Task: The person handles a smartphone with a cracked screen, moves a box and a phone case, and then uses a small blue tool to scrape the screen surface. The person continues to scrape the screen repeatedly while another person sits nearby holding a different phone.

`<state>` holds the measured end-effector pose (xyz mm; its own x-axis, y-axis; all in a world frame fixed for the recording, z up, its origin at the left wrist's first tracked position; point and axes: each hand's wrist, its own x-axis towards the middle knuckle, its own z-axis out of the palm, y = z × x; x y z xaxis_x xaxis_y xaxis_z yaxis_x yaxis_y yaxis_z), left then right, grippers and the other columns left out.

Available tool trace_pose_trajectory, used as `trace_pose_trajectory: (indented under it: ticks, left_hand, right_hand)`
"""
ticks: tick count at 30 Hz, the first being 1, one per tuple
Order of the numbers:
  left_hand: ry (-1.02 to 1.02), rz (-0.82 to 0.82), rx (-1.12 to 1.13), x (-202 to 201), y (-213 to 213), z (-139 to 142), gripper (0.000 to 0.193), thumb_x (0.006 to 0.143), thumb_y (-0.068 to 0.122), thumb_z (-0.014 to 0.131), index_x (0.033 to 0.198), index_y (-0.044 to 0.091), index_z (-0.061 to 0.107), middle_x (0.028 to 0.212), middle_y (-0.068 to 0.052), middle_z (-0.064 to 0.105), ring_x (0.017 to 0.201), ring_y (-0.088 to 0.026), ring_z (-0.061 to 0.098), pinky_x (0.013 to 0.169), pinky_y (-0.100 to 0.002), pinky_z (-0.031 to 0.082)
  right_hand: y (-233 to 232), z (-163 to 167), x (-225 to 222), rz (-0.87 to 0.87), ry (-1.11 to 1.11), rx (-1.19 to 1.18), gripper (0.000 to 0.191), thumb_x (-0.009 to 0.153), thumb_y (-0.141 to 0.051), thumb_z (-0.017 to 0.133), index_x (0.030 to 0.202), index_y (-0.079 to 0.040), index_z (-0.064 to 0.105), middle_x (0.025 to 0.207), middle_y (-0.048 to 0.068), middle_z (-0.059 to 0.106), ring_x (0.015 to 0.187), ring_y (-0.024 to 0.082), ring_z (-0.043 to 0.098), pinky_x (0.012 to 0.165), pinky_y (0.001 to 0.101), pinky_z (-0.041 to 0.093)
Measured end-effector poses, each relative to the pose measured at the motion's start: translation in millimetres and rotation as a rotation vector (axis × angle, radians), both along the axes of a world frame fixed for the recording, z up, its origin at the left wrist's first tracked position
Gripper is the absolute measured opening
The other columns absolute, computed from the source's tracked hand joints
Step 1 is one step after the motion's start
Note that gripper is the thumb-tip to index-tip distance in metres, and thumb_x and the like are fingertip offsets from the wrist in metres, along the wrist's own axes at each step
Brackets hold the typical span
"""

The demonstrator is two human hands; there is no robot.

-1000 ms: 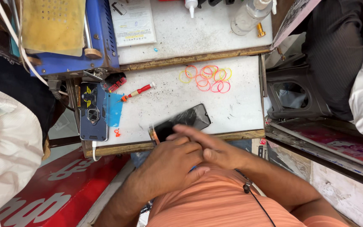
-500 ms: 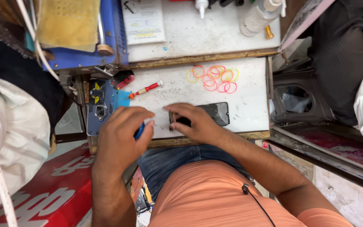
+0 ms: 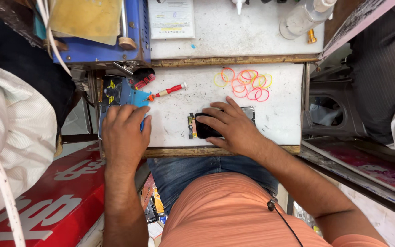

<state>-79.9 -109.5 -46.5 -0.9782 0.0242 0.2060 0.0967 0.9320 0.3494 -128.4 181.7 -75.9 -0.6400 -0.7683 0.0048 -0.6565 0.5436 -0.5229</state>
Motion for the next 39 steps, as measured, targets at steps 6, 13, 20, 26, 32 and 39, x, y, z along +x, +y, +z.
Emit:
trace_pose_trajectory:
  ticks: [6, 13, 20, 26, 32, 39]
  left_hand:
    - [0.202, -0.114, 0.062, -33.4, 19.8, -4.4, 0.022, 0.088, 0.014, 0.083, 0.109, 0.011, 0.078, 0.103, -0.005, 0.065, 0.105, -0.029, 0.06, 0.09, -0.044, 0.049]
    - [0.212, 0.136, -0.014, -34.4, 4.0, -24.4, 0.018, 0.089, 0.011, 0.082, 0.106, 0.013, 0.078, 0.106, -0.005, 0.066, 0.103, -0.029, 0.061, 0.087, -0.041, 0.053]
    - [0.143, 0.379, -0.101, 43.8, -40.6, -44.4, 0.019, 0.096, 0.019, 0.085, 0.112, 0.011, 0.077, 0.111, -0.007, 0.066, 0.11, -0.031, 0.061, 0.09, -0.041, 0.052]
    - [-0.102, 0.769, -0.225, 107.2, -51.6, -58.3, 0.014, 0.094, 0.019, 0.082, 0.106, 0.013, 0.078, 0.104, -0.009, 0.069, 0.095, -0.031, 0.062, 0.085, -0.044, 0.052]
    - [-0.317, 0.702, -0.281, 170.3, -15.9, -65.0, 0.007, 0.1, 0.021, 0.07, 0.103, 0.018, 0.076, 0.094, -0.01, 0.066, 0.089, -0.033, 0.063, 0.073, -0.045, 0.054]
    - [-0.752, 0.379, -0.327, 232.1, 13.6, -103.6, 0.009, 0.086, 0.023, 0.069, 0.093, 0.019, 0.072, 0.095, -0.003, 0.07, 0.094, -0.028, 0.067, 0.076, -0.041, 0.059]
  right_hand:
    - [4.8, -5.1, 1.4, 0.177, -0.053, -0.105, 0.061, 0.08, -0.032, 0.082, 0.134, -0.015, 0.061, 0.142, 0.009, 0.059, 0.134, 0.032, 0.051, 0.121, 0.0604, 0.028]
    - [22.6, 2.2, 0.1, 0.167, -0.12, -0.29, 0.054, 0.08, -0.029, 0.087, 0.125, -0.013, 0.063, 0.146, 0.01, 0.06, 0.134, 0.033, 0.054, 0.112, 0.0507, 0.043]
    - [38.0, 13.0, -2.5, 0.171, -0.245, -0.505, 0.061, 0.077, -0.023, 0.092, 0.127, -0.011, 0.058, 0.147, 0.015, 0.059, 0.134, 0.036, 0.057, 0.109, 0.0464, 0.049]
    - [46.0, 19.9, -9.1, 0.108, -0.208, -0.554, 0.062, 0.079, -0.022, 0.092, 0.128, -0.014, 0.054, 0.148, 0.016, 0.059, 0.134, 0.037, 0.057, 0.109, 0.046, 0.05]
    - [65.4, 21.7, -9.1, 0.004, -0.222, -0.631, 0.065, 0.079, -0.02, 0.09, 0.13, -0.016, 0.051, 0.145, 0.018, 0.06, 0.137, 0.035, 0.056, 0.117, 0.0476, 0.045]
    - [69.3, 18.2, -10.2, -0.102, -0.349, -0.859, 0.062, 0.086, -0.021, 0.085, 0.133, -0.02, 0.045, 0.149, 0.02, 0.057, 0.141, 0.032, 0.056, 0.118, 0.0437, 0.043]
